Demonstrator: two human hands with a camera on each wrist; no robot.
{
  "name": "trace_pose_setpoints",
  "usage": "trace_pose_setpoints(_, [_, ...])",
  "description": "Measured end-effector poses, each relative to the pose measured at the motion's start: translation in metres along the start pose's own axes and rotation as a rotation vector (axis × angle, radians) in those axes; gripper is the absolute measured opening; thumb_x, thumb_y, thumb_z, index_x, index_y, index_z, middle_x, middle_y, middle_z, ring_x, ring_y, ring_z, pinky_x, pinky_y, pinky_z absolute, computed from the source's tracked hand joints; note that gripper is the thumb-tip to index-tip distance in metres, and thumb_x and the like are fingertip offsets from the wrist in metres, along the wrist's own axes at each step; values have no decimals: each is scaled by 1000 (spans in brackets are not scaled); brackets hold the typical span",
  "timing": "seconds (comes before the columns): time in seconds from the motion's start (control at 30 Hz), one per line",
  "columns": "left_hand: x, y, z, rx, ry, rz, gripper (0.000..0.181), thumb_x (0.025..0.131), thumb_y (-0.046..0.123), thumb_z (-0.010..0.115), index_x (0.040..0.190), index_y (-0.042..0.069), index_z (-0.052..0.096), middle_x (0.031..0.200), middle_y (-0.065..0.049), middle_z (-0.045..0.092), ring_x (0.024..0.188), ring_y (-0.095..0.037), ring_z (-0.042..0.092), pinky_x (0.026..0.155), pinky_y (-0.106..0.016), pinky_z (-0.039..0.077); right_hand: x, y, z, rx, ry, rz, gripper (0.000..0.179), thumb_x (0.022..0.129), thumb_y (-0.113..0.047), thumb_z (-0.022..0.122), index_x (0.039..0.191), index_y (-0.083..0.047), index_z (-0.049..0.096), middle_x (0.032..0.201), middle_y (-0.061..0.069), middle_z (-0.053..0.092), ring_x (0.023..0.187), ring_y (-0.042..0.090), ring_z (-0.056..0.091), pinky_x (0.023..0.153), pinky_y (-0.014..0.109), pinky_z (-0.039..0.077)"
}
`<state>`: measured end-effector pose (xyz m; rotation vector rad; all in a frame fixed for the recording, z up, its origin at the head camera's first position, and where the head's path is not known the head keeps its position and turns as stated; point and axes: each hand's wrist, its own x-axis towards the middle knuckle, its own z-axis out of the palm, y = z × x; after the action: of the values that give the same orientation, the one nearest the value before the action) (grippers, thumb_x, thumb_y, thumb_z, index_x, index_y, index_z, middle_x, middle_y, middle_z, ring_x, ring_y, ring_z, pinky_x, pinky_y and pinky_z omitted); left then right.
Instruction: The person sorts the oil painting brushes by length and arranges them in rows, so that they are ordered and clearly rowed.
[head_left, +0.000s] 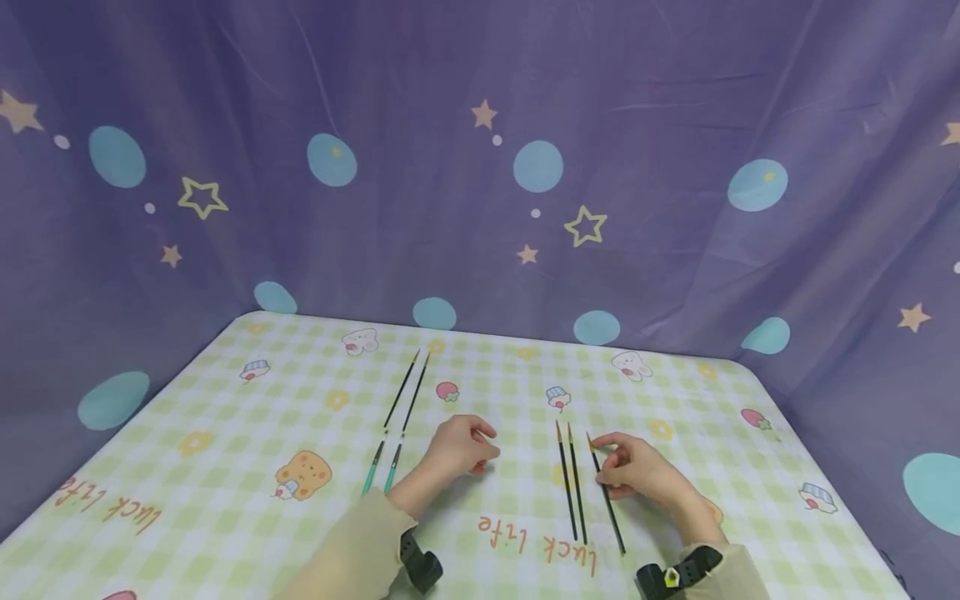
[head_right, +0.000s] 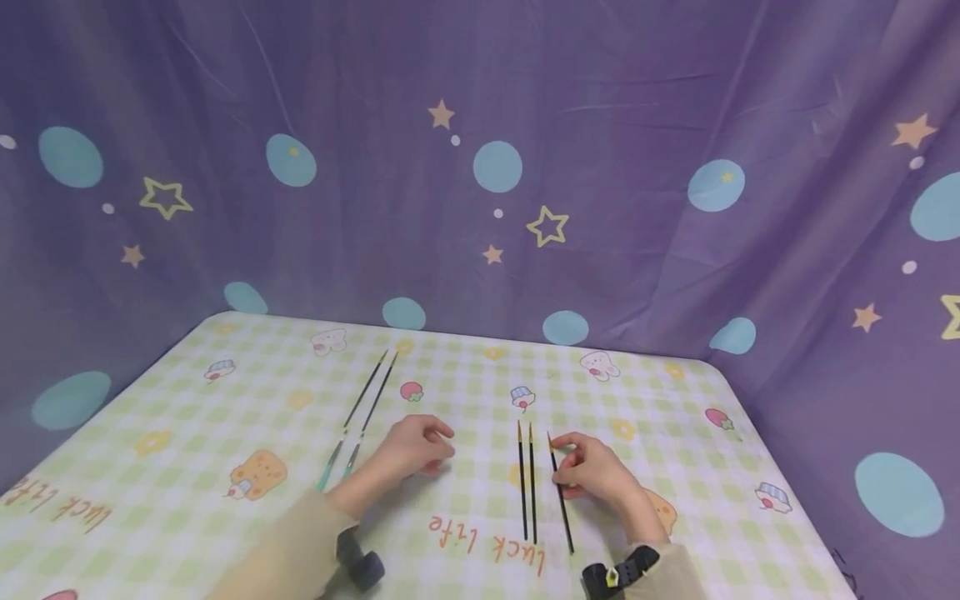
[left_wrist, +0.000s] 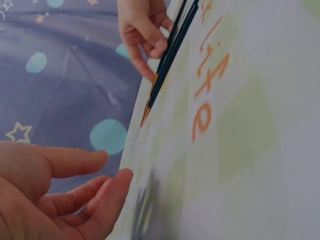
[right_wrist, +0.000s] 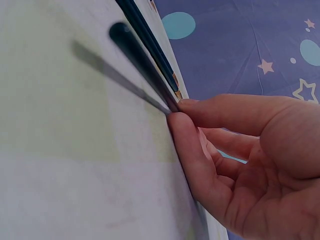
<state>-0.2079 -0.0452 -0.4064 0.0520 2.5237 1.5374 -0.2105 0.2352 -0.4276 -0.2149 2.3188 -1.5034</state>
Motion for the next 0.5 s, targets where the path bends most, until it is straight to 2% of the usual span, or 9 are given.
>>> trace_pose_setpoints(0.33, [10,7,39,-144,-84,3,20,77,4,68,95,-2,61,71,-6,59,54,-17,59,49,-28,52,1,0,1,-15,14,12,53,78,-2,65,125,6,44,78,7,55,66,16,58,58,33,55])
trace_pose_setpoints(0.5, [14,13,56,-184,-119,9,21,78,3,67,97,-2,61,73,-6,60,52,-16,58,48,-28,52,1,0,1,-19,7,-2,53,79,-2,65,125,7,43,78,8,55,65,16,58,58,34,55])
